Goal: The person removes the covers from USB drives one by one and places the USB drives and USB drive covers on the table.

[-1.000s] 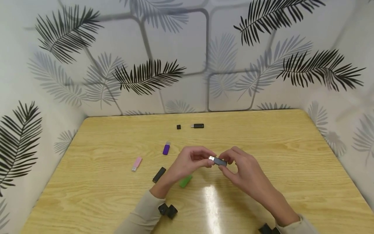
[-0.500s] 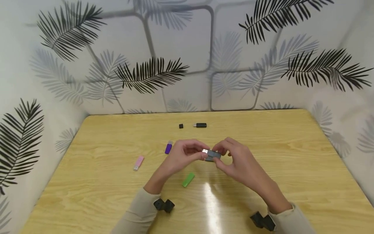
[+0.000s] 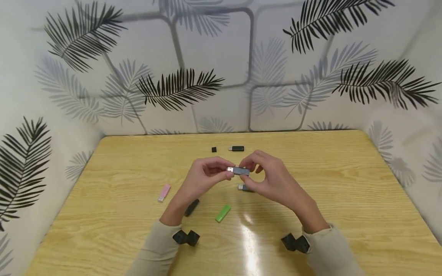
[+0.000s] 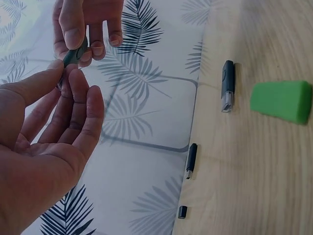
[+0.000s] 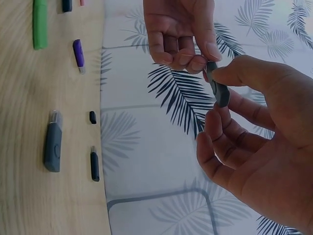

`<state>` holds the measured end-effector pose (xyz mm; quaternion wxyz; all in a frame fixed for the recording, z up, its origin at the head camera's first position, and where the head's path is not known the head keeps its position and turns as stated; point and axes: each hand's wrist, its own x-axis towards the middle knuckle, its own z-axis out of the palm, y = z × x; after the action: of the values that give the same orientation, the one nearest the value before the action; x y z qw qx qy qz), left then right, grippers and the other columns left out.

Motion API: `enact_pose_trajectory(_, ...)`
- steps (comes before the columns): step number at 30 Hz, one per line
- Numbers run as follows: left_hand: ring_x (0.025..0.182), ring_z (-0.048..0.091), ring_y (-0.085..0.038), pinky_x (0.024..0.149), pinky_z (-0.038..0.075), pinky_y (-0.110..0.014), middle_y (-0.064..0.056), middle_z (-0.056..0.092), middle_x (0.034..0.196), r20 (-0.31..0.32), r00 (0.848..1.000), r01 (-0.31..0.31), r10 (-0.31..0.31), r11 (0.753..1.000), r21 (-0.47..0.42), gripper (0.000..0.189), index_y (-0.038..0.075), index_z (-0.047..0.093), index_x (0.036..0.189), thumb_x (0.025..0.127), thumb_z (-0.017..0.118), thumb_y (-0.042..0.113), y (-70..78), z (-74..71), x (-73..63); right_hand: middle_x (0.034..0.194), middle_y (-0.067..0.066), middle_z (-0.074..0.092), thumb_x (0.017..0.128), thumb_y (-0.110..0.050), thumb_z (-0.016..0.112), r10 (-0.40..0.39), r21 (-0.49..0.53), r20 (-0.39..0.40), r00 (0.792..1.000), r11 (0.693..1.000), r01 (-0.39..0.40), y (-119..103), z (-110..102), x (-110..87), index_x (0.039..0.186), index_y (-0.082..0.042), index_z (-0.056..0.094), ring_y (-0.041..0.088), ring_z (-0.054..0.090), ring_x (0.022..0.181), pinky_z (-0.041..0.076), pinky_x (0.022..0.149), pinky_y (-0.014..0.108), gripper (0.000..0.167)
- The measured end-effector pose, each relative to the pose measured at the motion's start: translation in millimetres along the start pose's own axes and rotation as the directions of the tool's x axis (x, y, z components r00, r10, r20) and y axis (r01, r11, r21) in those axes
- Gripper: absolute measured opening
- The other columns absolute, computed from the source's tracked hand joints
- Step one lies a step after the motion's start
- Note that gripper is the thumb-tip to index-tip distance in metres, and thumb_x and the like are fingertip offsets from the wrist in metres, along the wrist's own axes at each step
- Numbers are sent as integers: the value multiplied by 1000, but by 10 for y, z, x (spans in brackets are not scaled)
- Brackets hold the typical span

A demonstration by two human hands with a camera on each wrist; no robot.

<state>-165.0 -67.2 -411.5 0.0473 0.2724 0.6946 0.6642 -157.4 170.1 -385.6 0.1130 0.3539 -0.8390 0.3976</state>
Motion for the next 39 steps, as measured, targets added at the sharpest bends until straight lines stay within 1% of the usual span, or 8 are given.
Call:
enact_pose_trajectory(5,84,73,-24,79,61,-37,-14,73,101,-34,999,-24,24,1000,-3,18,-3,74,111,93,73,-2,41,-62,-5,97,-9,68,84,0,82,-7,44,-15,1000,999,8,3,6,80,102,-13,69,9,64,86,58,71,28,26)
enact_pose_trajectory(12,86,74,-28,81,59,-54,-13,74,100,-61,998,-30,31,1000,8,17,-2,74,112,95,73,1,89,-147,-5,98,-8,68,86,0,81,-18,87,-11,1000,996,19,-9,12,200,103,-14,70,10,65,87,58,73,28,24)
enact_pose_trajectory(16,85,73,-24,80,61,-47,-12,74,100,-76,997,-31,33,999,20,17,-1,75,111,95,73,1,117,-194,-7,99,-7,68,87,-1,81,-24,110,3,1000,994,24,-20,15,259,104,-13,70,11,65,87,58,74,29,24)
enact_pose_trajectory(19,85,73,-22,78,61,-35,-12,74,100,-76,997,-31,34,999,40,17,-2,75,111,94,73,1,125,-215,-9,99,-6,68,88,-1,80,-19,124,14,1000,992,17,-16,22,279,103,-13,70,13,65,87,58,74,29,22)
enact_pose_trajectory(21,86,73,-22,78,61,-33,-13,74,100,-77,997,-29,33,998,53,16,-2,75,111,95,73,1,123,-227,-16,99,-5,69,88,-2,80,-14,134,21,1000,991,11,-5,34,287,104,-13,71,14,65,86,58,75,29,22)
enact_pose_trajectory(30,86,74,-22,78,61,-41,-11,74,101,-74,997,-24,29,997,71,17,-2,75,112,95,73,2,81,-243,-18,99,-5,70,89,-3,80,3,169,40,999,986,-10,73,60,296,104,-12,71,14,64,86,58,75,33,19)
enact_pose_trajectory(34,85,74,-22,76,61,-35,-11,75,101,-76,997,-26,32,997,76,18,-2,75,112,95,73,2,65,-270,-4,99,-5,70,89,-3,80,12,186,42,999,982,-20,94,80,310,104,-12,71,15,64,86,58,76,32,20)
enact_pose_trajectory(39,84,74,-23,75,59,-30,-11,75,99,-88,996,-14,21,997,74,16,-1,76,110,94,73,1,47,-326,-26,99,-5,69,89,-4,80,11,212,54,998,977,-23,115,145,343,104,-12,71,15,64,87,59,76,36,19)
